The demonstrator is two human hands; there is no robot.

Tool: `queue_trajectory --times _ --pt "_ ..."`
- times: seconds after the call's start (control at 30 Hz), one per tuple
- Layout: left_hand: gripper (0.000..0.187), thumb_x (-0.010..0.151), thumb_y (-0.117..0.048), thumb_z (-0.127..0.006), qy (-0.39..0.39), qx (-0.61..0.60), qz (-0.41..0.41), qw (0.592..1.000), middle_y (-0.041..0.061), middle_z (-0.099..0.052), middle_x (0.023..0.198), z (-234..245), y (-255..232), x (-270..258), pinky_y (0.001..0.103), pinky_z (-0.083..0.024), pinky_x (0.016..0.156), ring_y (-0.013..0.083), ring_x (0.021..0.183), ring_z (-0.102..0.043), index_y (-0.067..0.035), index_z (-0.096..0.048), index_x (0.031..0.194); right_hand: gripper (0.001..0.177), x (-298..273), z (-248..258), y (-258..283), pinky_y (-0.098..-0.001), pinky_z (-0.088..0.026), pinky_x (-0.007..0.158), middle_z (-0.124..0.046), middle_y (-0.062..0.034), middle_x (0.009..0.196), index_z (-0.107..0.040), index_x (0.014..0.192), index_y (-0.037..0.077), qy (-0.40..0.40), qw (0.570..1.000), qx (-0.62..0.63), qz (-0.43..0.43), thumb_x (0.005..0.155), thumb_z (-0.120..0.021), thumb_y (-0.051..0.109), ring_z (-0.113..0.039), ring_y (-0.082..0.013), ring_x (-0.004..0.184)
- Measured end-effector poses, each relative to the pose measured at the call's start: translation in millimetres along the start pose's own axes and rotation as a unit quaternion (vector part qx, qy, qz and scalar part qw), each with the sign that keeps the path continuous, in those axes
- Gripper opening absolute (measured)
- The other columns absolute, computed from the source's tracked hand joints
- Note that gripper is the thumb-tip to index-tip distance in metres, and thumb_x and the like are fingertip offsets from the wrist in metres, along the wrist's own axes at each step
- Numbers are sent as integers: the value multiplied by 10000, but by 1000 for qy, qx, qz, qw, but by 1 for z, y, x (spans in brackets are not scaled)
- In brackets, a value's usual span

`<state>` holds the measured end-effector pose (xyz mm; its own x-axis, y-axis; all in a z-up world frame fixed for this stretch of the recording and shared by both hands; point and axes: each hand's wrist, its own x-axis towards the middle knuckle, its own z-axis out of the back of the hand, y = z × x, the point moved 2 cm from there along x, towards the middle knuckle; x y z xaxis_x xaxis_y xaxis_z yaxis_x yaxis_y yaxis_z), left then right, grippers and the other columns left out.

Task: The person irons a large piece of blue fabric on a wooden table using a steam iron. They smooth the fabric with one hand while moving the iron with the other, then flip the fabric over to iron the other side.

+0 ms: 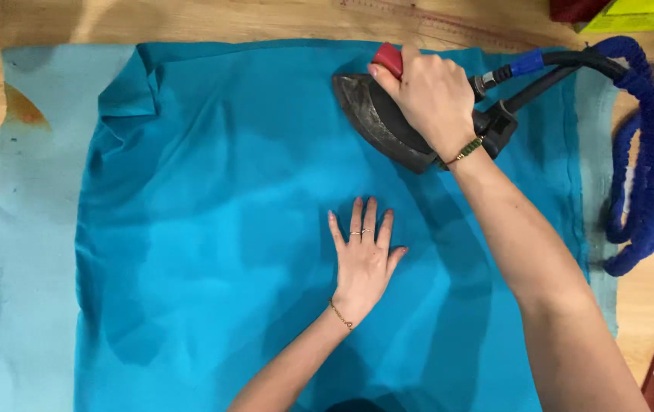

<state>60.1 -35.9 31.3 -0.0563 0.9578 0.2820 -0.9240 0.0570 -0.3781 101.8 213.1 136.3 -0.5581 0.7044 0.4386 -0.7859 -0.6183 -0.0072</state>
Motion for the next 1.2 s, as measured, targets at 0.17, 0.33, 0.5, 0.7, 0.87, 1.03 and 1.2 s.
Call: queue_trajectory --times 0.17,0.33,0.5,0.7,0.87,1.03,1.2 --pt "662 932 -508 -636 -2 10 8 1000 206 -433 1548 3 5 -1 744 -145 1177 402 1478 -338 -100 -547 1446 608 0 6 4 -477 -542 541 -668 -189 660 -658 955 11 -11 1000 5 6 1068 -650 608 -688 -386 627" --pt "660 929 -505 -640 2 8 10 1000 206 -438 1545 2 5 1 735 -162 1180 391 1470 -361 -95 -551 1439 606 1 1 2 -458 -544 532 -670 -187 658 -659 948 20 -24 1000 1 4 1075 -659 613 -692 -377 621" --pt "648 925 -503 -643 8 8 12 1000 189 -447 1542 1 7 1 733 -167 1177 391 1459 -371 -106 -559 1430 599 12 -8 -6 -438 -556 526 -677 -177 677 -679 974 42 -63 998 -20 21 1081 -676 631 -698 -363 622" --pt "630 938 -485 -639 -8 7 11 1000 172 -453 1549 -2 8 0 731 -170 1185 384 1457 -382 -111 -560 1440 554 28 -17 -15 -455 -565 553 -701 -174 754 -706 1063 51 -85 995 -29 44 1065 -671 604 -705 -372 671" --pt "623 940 -474 -648 -3 2 9 1000 175 -455 1548 0 10 1 730 -175 1177 388 1454 -387 -107 -558 1436 528 36 -25 -22 -473 -565 568 -716 -184 814 -713 1149 42 -92 994 -24 48 1049 -673 559 -702 -388 684" --pt "605 958 -467 -643 -9 7 5 1000 162 -462 1547 -1 12 0 730 -183 1179 383 1455 -392 -112 -556 1440 509 46 -41 -34 -490 -571 621 -718 -201 882 -710 1104 63 -89 995 -26 38 1051 -685 568 -705 -404 749" --pt "636 938 -504 -632 -14 27 9 1000 176 -456 1542 -1 14 0 740 -176 1172 384 1454 -389 -121 -550 1440 507 47 -42 -38 -501 -570 654 -715 -203 949 -704 1117 49 -96 995 -1 31 1055 -698 552 -701 -407 835"
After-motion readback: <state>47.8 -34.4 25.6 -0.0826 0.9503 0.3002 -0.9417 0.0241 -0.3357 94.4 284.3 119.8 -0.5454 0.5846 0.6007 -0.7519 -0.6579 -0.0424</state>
